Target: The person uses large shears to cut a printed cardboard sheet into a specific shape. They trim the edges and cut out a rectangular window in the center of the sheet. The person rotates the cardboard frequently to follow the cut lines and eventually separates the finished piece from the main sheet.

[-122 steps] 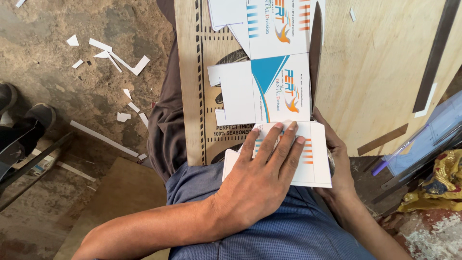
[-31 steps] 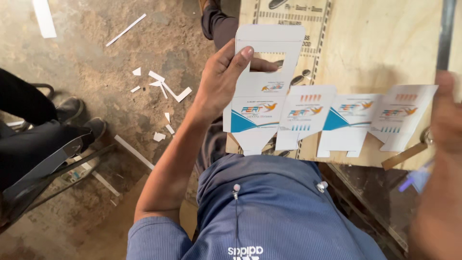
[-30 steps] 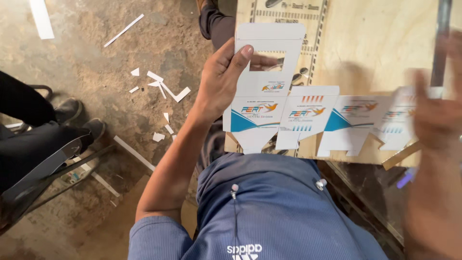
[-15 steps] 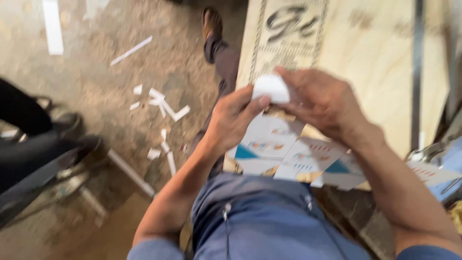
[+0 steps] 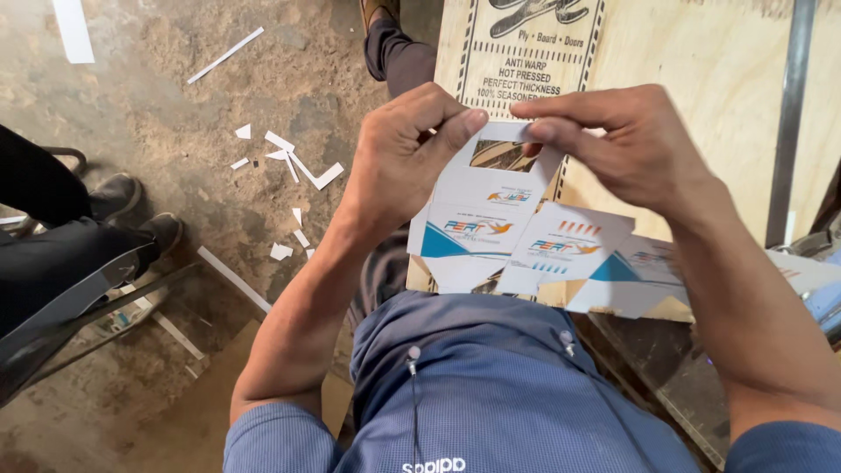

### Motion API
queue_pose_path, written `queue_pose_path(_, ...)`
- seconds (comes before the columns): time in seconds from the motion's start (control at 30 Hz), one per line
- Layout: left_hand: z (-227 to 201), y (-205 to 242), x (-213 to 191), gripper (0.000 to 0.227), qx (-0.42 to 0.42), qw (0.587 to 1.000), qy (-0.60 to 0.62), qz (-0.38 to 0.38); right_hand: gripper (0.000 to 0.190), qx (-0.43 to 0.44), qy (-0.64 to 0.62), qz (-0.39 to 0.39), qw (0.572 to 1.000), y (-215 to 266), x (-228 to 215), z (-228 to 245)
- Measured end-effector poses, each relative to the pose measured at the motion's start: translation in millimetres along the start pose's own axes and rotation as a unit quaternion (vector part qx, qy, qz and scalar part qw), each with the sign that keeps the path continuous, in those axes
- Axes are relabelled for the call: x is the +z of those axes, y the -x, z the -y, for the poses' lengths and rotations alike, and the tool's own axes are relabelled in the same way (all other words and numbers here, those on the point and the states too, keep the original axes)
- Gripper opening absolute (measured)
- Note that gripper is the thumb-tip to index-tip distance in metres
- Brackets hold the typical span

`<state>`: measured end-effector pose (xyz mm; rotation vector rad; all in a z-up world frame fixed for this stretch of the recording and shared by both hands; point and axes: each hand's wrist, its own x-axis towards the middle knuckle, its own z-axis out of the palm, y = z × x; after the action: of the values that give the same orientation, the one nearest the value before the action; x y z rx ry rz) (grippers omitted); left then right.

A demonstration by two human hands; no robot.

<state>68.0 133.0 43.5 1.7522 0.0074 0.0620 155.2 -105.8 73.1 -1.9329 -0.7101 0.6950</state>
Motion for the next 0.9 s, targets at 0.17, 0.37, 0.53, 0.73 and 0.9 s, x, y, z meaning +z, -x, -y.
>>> queue_pose_path(0.17,18.1,3.0,2.3,0.045,-0.102,0.954,0.273,0.074,0.025,-0.009,-0.117,-0.06,0.991,6.4,1.9,-20.5)
queue_pose_path(0.37,50.7,45.0,19.5,0.046,-0.254,0.94,0.213,0.086,0.057,-0.123,0.321,-0.146,0.928,19.6,7.3,-11.4)
queue_pose_path(0.53,54.1,76.5,19.0,0.035,-0.267,0.915,0.295,0.062,0.096,-0.178,0.443,-0.033,0.878,40.6,49.1,2.4)
queue_pose_path(0.73,53.7,94.6,25.9,0.024,-0.257,0.93,0.256,0.062,0.083,-0.115,0.377,0.025,0.919,49.8,60.0,1.1)
queue_pose_path(0.9,25.7,82.8,25.9,0.029,-0.146,0.989,0.013,-0.021,0.042,-0.115,0.365,0.05,0.922,44.3,51.4,0.3)
